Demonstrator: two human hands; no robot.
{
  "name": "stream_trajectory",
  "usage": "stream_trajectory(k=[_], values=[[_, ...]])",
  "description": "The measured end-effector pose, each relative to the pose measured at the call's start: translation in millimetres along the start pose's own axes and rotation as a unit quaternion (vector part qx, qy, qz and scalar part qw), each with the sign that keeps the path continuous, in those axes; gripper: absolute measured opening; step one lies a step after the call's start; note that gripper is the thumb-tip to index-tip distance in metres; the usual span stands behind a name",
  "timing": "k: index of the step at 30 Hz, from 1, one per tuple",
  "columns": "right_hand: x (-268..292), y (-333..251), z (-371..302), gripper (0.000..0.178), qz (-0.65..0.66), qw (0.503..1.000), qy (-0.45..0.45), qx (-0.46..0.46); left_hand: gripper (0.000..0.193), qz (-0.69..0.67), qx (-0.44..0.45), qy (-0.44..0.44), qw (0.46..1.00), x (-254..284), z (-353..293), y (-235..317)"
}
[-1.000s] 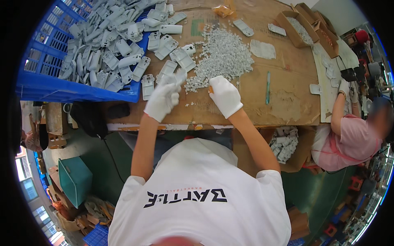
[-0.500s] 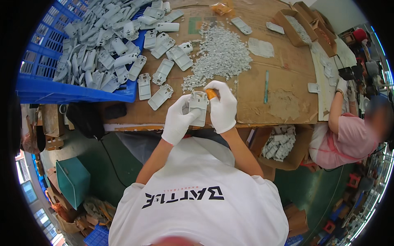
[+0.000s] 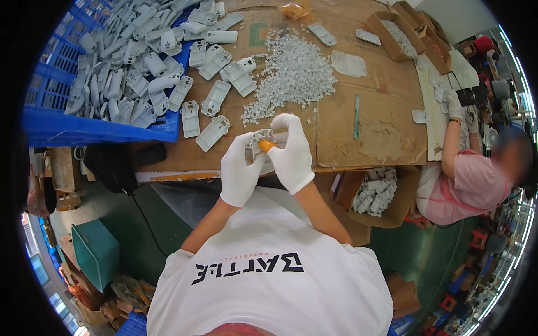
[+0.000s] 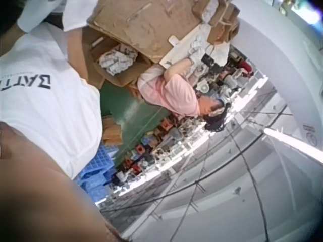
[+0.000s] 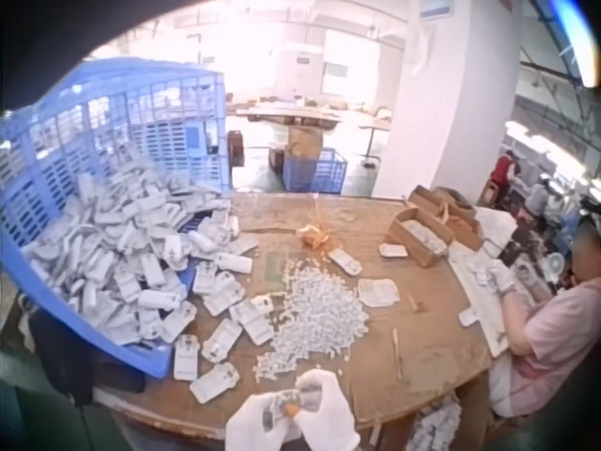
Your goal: The person picks up a plastic housing and a small component, fits the component into the housing, and presses it into place. They then set the assembled unit aside on the table and reach into a blue crate to retrieve another housing to repeat the process.
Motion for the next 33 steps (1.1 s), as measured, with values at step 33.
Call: stream_trajectory(k=[33], values=[[0.0,-57.4,-105.4,0.019,-0.124,0.955,-0.256,-0.083,0.019,0.106,0.093,-0.167,0.976,43.1,-82.7,-25.0]])
Point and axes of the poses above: each hand's wrist, its own z-axis towards the middle knuckle, its own x-axis out of the back of the hand, y = z × x, the point moved 2 cm from there along z, towards the middle knuckle, and after that the axes turned 15 degrees about x, right-handed, at the moved point
